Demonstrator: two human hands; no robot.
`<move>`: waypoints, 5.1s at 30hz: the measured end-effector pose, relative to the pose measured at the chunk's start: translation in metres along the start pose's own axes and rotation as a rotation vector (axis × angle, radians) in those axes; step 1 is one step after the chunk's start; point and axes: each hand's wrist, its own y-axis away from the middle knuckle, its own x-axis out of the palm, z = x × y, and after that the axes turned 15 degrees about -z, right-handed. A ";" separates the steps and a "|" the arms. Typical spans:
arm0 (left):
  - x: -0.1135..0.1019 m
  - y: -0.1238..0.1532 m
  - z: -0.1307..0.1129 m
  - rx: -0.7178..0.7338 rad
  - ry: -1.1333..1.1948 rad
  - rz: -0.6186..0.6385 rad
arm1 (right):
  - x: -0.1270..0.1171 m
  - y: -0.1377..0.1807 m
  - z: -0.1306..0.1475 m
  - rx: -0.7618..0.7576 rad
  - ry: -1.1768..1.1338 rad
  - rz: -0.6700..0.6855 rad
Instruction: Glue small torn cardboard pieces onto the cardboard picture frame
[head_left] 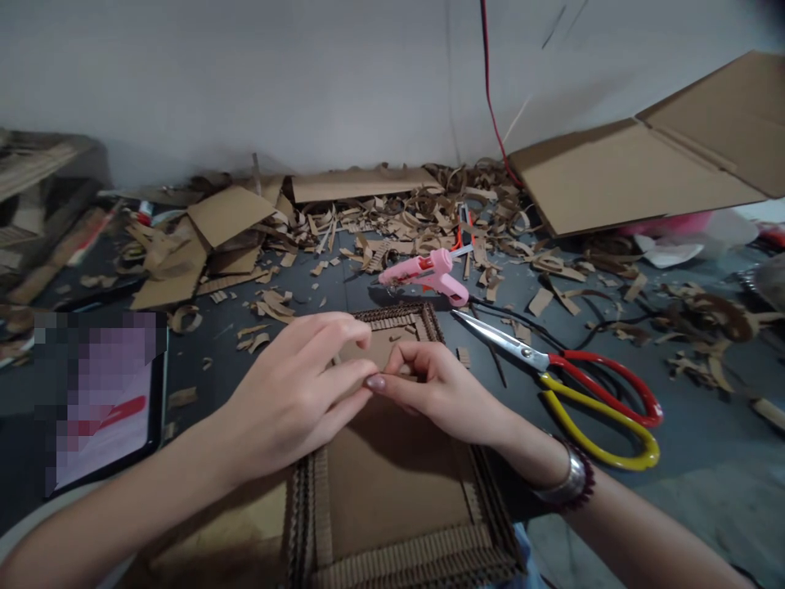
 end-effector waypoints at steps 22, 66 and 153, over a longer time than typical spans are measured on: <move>0.023 0.014 0.008 -0.089 0.247 -0.182 | -0.005 -0.003 0.000 -0.042 0.006 0.045; 0.017 0.049 -0.011 -0.081 0.088 -0.237 | 0.015 0.004 -0.013 -0.083 0.206 -0.026; 0.027 0.056 0.008 -0.578 0.238 -0.111 | -0.051 -0.037 -0.018 -1.038 1.242 -0.404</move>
